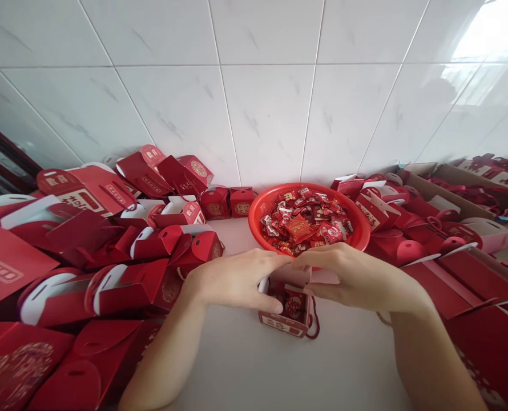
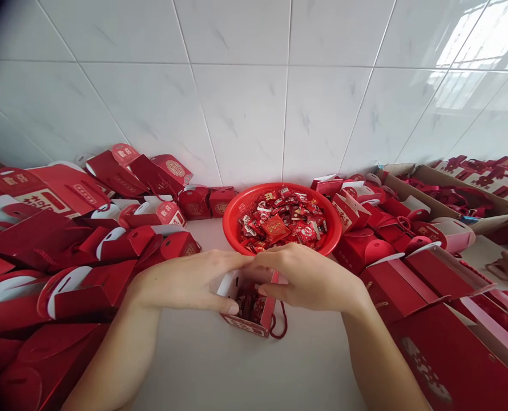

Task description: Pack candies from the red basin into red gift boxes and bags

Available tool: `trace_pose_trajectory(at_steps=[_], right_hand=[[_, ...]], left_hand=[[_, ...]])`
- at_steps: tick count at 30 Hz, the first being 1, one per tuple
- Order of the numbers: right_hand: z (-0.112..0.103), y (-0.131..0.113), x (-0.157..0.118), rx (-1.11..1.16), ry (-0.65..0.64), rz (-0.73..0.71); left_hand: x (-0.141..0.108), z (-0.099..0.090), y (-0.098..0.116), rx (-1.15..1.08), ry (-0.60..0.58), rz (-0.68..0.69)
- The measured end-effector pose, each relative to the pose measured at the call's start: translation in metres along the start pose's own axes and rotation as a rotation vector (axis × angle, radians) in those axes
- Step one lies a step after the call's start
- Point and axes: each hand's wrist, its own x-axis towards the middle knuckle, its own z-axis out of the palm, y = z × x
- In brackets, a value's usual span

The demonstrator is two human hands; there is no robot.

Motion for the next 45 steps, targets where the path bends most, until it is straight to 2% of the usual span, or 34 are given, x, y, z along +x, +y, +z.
trace_pose_trajectory(at_steps=[4,7,13,17,20,25,29,33,37,42,45], right_hand=[[-0.004,-0.001,-0.010,0.001,0.099,-0.036],[-0.005,-0.005,-0.013,-0.004,0.123,-0.029],[0.001,-0.012,-0.007,-0.038,-0.030,0.041],[0.013,-0.010,-0.010,-0.086,-0.019,0.150],[0.027,-0.008,-0.019,-0.038,0.069,0.194],[0.066,-0.005,-0.029,0.074,0.327,0.201],[0.097,-0.008,-0.034,0.136,0.460,0.190],[0.116,-0.013,-0.044,0.179,0.541,0.204],[0.127,-0.014,-0.054,0.231,0.588,0.234],[0.136,-0.011,-0.059,0.274,0.616,0.258],[0.140,-0.007,-0.058,0.271,0.641,0.215]], left_hand=[[-0.004,-0.001,0.005,0.068,0.059,-0.050],[-0.006,-0.002,0.007,0.096,0.073,-0.072],[-0.010,0.000,0.007,0.096,0.074,-0.021],[-0.012,0.001,0.007,0.115,0.099,-0.024],[-0.009,0.001,0.005,0.162,0.118,-0.029],[-0.002,0.006,-0.002,0.199,0.146,-0.042],[-0.005,0.010,0.000,0.191,0.089,-0.032],[-0.010,0.013,0.010,0.173,0.015,-0.064],[-0.007,0.018,0.018,0.169,-0.032,-0.014],[0.003,0.025,0.014,0.138,-0.097,0.022],[0.008,0.028,0.011,0.125,-0.115,0.039]])
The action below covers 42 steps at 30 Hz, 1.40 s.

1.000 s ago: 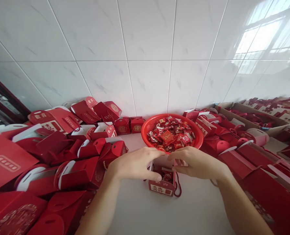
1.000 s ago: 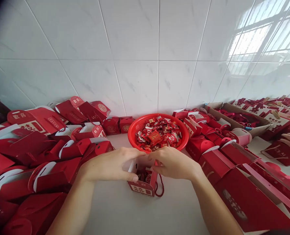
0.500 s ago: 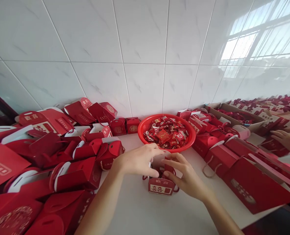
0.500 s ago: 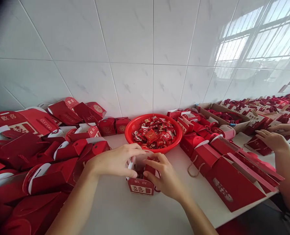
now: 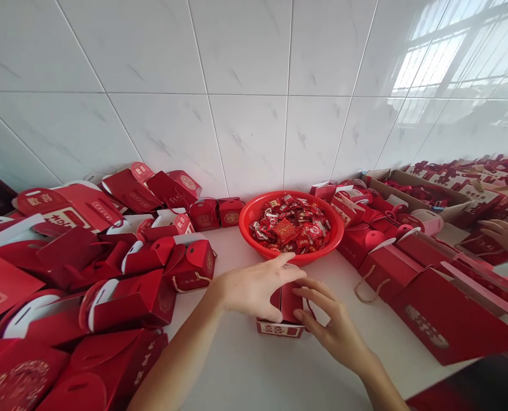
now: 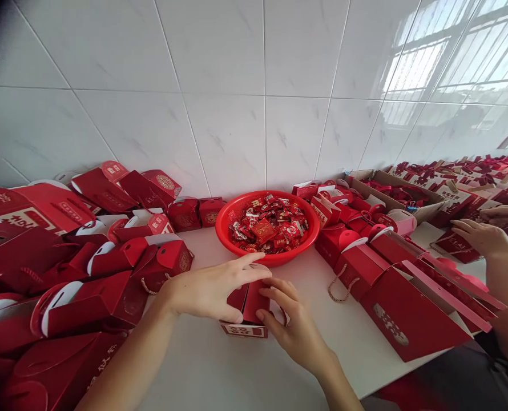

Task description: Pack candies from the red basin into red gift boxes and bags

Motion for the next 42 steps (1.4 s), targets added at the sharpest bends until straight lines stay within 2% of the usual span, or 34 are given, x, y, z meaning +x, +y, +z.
trace_pose_trajectory(at_steps=[6,20,36,42], right_hand=[[0.006,0.007,-0.001,0.020,0.069,-0.084],[0.014,0.011,-0.002,0.077,0.124,-0.061],[0.011,0.012,-0.001,0.142,0.089,-0.059],[0.009,0.010,0.000,0.135,0.104,-0.042]], left_hand=[[0.008,0.005,0.000,0.018,0.005,0.006],[0.012,0.016,0.008,0.155,0.025,-0.083],[0.012,0.011,0.011,0.162,0.004,-0.114],[0.007,0.008,0.006,0.126,-0.009,-0.096]])
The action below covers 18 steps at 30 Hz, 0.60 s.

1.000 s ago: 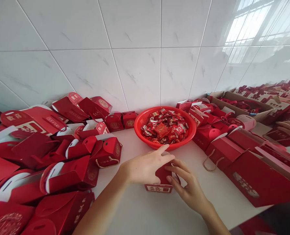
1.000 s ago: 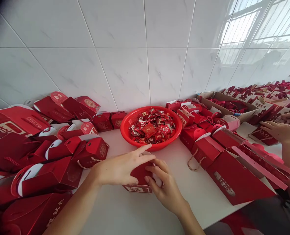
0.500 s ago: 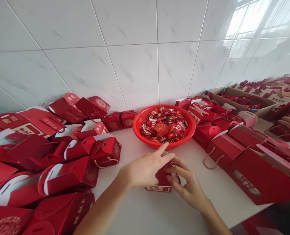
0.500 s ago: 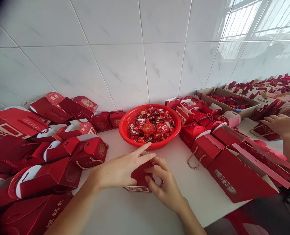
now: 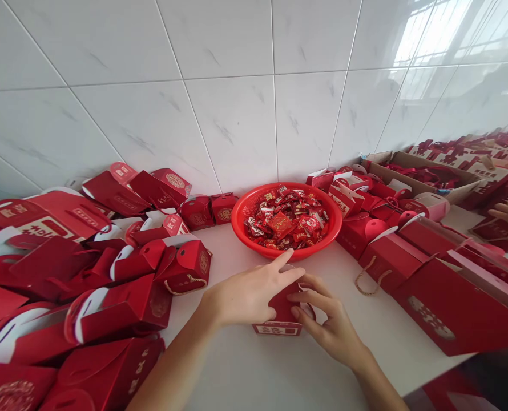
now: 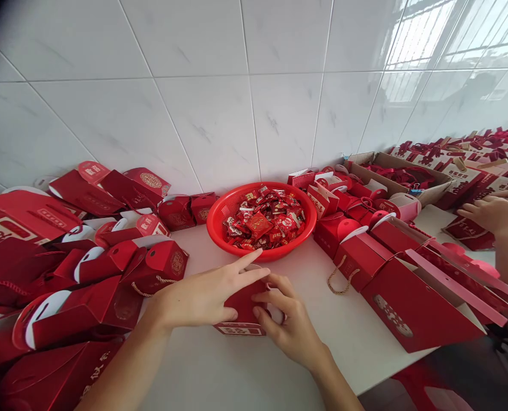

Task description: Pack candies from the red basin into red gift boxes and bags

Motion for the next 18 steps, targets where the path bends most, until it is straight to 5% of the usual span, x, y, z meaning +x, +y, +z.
trace_pose_trajectory(at_steps=[12,18], right_hand=[[-0.005,-0.004,-0.001,0.007,0.005,0.019],[-0.004,-0.009,-0.008,0.035,0.054,0.034]], left_hand=[[-0.015,-0.013,-0.008,-0.056,0.134,0.082],[-0.024,-0.020,-0.010,-0.081,0.187,0.002]])
